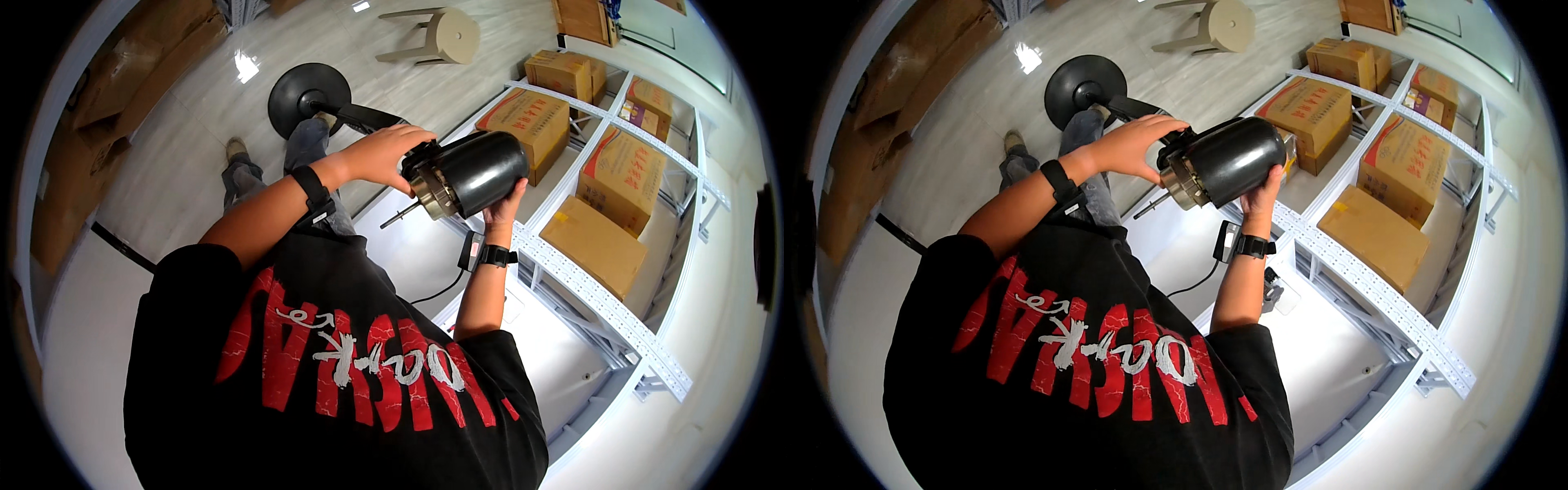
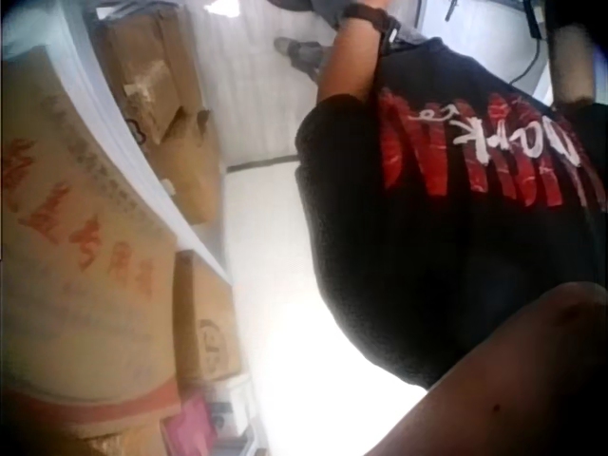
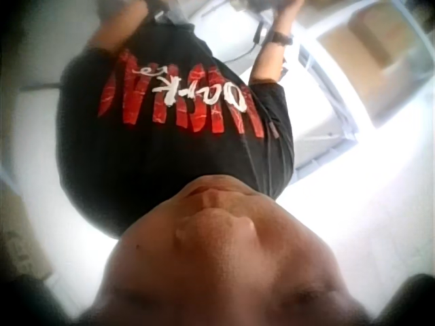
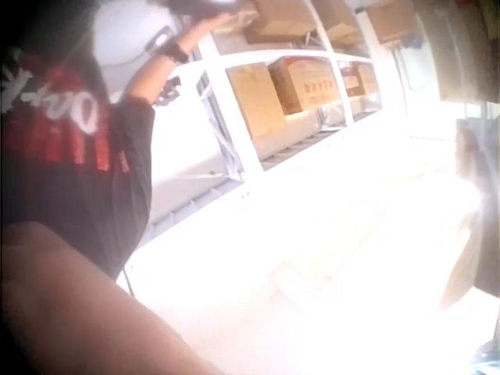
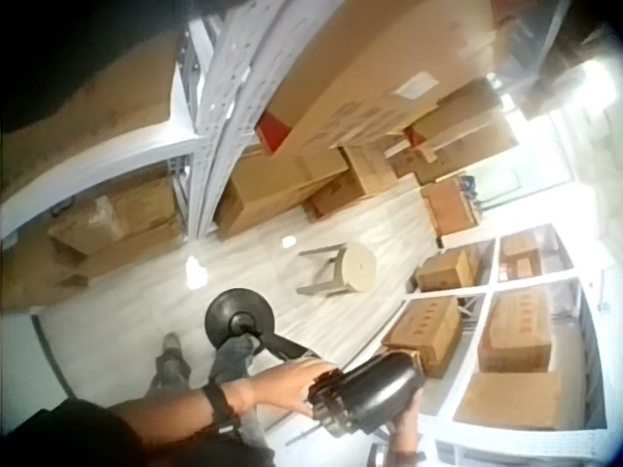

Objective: The person assembles a standing fan in a storage room. They use a screwdriver to tighten screws on the fan's internal motor housing, then attach the black motor casing and finally secure the fan blade hub to the top of the motor shaft.

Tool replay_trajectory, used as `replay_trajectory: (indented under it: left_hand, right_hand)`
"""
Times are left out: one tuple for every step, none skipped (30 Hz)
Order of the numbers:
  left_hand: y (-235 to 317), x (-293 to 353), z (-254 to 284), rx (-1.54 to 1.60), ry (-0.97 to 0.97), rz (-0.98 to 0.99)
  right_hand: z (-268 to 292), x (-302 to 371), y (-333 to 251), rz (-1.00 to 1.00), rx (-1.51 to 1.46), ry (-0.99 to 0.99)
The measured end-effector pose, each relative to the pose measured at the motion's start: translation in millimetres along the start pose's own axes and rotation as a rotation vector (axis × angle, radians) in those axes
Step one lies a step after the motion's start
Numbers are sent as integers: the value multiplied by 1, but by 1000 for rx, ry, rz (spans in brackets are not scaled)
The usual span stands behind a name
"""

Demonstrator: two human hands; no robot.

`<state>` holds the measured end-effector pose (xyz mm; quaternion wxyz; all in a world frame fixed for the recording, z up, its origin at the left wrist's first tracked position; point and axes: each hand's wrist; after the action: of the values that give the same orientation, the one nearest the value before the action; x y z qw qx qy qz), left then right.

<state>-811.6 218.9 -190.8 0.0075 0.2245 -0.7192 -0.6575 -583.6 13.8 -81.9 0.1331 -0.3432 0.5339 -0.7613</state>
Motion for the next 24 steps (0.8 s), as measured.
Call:
replay_trajectory:
  left_hand:
    - [0,-1,0,-15,3,-7]
    - [0,-2,0,-30,6,-13]
    - [-1,-1,1,-27,-1,-16]
    - [-3,0,-1,-2,18,6]
    - [-6,1,-3,23,37,27]
    - [-8,2,-5,48,55,49]
    - [-9,0,-6,55,74,45]
    - [-11,-1,-8,62,93,42]
    - [-12,-3,-10,69,112,38]
    - [-13,-2,-11,78,111,35]
    - [-15,-1,-13,86,111,31]
    - [-17,-1,-15,94,111,27]
    - [-17,-2,-16,104,117,35]
    - [-16,-2,-17,114,124,43]
    - [-16,-2,-19,124,130,51]
    - [-14,-2,-19,124,134,54]
    - [-12,-1,-19,124,137,56]
    - [-11,0,-19,125,141,59]
    - [-9,0,-18,133,141,74]
    - [-8,-1,-18,141,141,91]
    - [-8,-2,-17,150,140,108]
    - [-8,-3,-16,157,129,111]
    - [-8,-3,-15,163,117,114]
    - [-8,-4,-15,169,106,116]
  right_hand:
    - [-1,0,-3,-16,11,11]
    - [-1,0,-4,-32,21,22]
    - [5,-2,1,-38,11,16]
    - [2,0,-1,-49,-28,19]
    - [-1,2,-1,-59,-67,21]
    - [-4,6,0,-70,-107,25]
    - [-14,9,-3,-37,-96,89]
    - [-15,11,-3,-40,-92,100]
    - [-16,14,-4,-42,-88,111]
    - [-15,16,-3,-46,-86,125]
    - [-12,16,-1,-50,-86,127]
    - [-8,16,2,-55,-86,128]
    - [-5,16,3,-60,-91,132]
    - [-3,15,5,-61,-93,145]
    - [-1,15,6,-62,-95,159]
    - [-3,15,6,-65,-99,171]
    - [-5,16,6,-63,-84,183]
    - [-7,17,4,-61,-69,195]
    - [-13,19,0,-61,-52,204]
    - [-19,21,-2,-67,-65,244]
    - [-26,24,-5,-73,-78,286]
    - [-31,27,-6,-79,-88,329]
    - [-33,30,-6,-76,-83,358]
    - [-33,32,-5,-74,-79,387]
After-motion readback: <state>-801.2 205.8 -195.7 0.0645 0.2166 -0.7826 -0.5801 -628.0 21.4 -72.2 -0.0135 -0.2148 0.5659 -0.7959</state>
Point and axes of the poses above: each hand's wrist, its own x-axis away from the middle knuckle, its own z-axis out of the back of the hand, y = z × x, and after that the axes turned 9 degrees about x, right-handed
